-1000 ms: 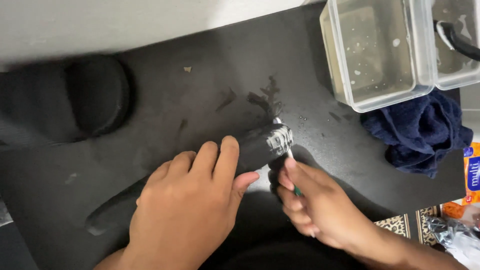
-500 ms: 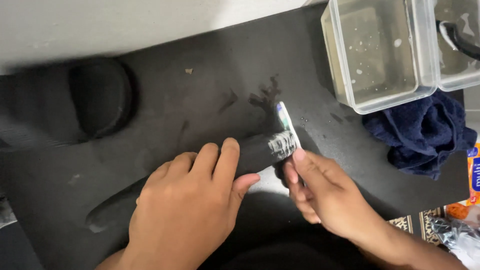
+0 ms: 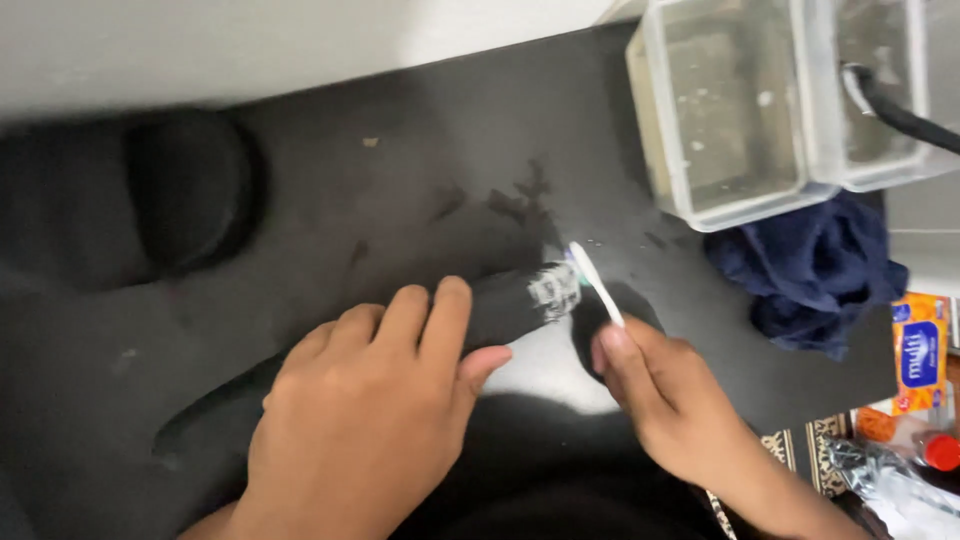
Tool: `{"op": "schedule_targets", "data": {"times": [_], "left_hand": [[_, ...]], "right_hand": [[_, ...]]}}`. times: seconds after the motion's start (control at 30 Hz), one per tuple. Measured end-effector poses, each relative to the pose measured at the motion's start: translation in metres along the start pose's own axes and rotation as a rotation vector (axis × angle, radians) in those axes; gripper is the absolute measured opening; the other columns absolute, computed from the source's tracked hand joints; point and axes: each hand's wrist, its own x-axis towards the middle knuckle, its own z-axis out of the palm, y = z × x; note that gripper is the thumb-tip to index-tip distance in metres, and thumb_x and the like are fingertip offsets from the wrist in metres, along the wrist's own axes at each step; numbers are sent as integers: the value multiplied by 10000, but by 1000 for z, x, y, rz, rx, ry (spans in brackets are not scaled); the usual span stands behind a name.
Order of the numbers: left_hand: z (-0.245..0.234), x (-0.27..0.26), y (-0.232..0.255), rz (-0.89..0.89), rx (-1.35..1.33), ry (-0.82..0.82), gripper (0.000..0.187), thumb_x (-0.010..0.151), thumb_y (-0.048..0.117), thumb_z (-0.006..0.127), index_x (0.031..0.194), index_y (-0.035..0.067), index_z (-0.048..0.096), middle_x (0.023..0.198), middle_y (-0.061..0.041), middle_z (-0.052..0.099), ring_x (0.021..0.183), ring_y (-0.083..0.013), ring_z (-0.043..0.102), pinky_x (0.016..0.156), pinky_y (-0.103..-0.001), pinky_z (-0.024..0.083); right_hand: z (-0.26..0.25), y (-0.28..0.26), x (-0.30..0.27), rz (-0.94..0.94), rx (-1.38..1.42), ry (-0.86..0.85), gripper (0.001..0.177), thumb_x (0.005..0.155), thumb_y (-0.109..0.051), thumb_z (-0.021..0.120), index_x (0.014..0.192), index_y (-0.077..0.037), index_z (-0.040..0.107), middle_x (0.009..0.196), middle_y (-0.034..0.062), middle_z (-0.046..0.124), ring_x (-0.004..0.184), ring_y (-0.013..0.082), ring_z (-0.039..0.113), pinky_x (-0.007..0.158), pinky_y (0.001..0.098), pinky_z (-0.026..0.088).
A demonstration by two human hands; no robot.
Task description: Cleaning the upper strap and sole of a black sandal using a toothbrush and a cloth.
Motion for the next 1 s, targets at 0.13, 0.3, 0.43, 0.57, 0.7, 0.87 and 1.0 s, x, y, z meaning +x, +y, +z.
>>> {"op": "schedule_targets", "data": {"times": [0.13,0.3,0.43,0.57,0.7,0.87,1.0], "left_hand": [[-1,-3,2,-6,12,-2,496,1058,633,492,1153,175,656,775,54,564,598,-158,584,544,-314,525],[2,-4,3,-16,28,24,511,1042,675,536,1128,184,649,746,61,530,569,-151,534,539,-303,495],[3,-4,2,-25,16,10,526,1038,684,536,1135,181,650,739,60,538,547,-151,521,513,-310,487],[2,-4,3,-27,18,15,535,1036,697,526,1141,186,649,749,55,542,566,-162,544,527,-320,492],[3,-5,4,-43,17,35,537,1029,706,549,1134,189,644,756,53,536,567,-170,533,536,-327,481],[2,-5,4,-48,24,28,530,1029,711,563,1117,195,643,739,61,521,557,-154,522,526,-315,475],[2,-6,4,-60,37,35,534,1037,723,553,1117,202,643,742,69,513,569,-143,511,543,-300,474]], "right_hand": [[-2,-20,-16,-74,-25,64,443,1075,-385,370,797,-143,616,531,-37,507,503,101,474,540,288,427],[4,20,-13,-279,-368,241,355,1043,-312,386,859,-197,666,529,28,605,461,243,629,542,390,463],[2,6,-17,-283,-371,322,377,1067,-297,380,849,-162,656,478,-2,438,407,183,450,516,343,387],[-2,7,-13,-344,-494,360,307,1049,-289,459,803,-160,589,537,32,506,451,241,528,495,401,385],[0,8,-19,-392,-567,355,227,1015,-296,490,1002,-201,696,655,14,653,563,255,634,555,411,463],[-7,10,-8,-278,-645,368,284,1041,-326,467,844,-189,619,571,62,574,529,331,595,540,462,420],[-2,-3,-7,-386,-597,305,290,1042,-302,460,837,-159,608,517,50,516,442,258,540,489,419,392]]}}
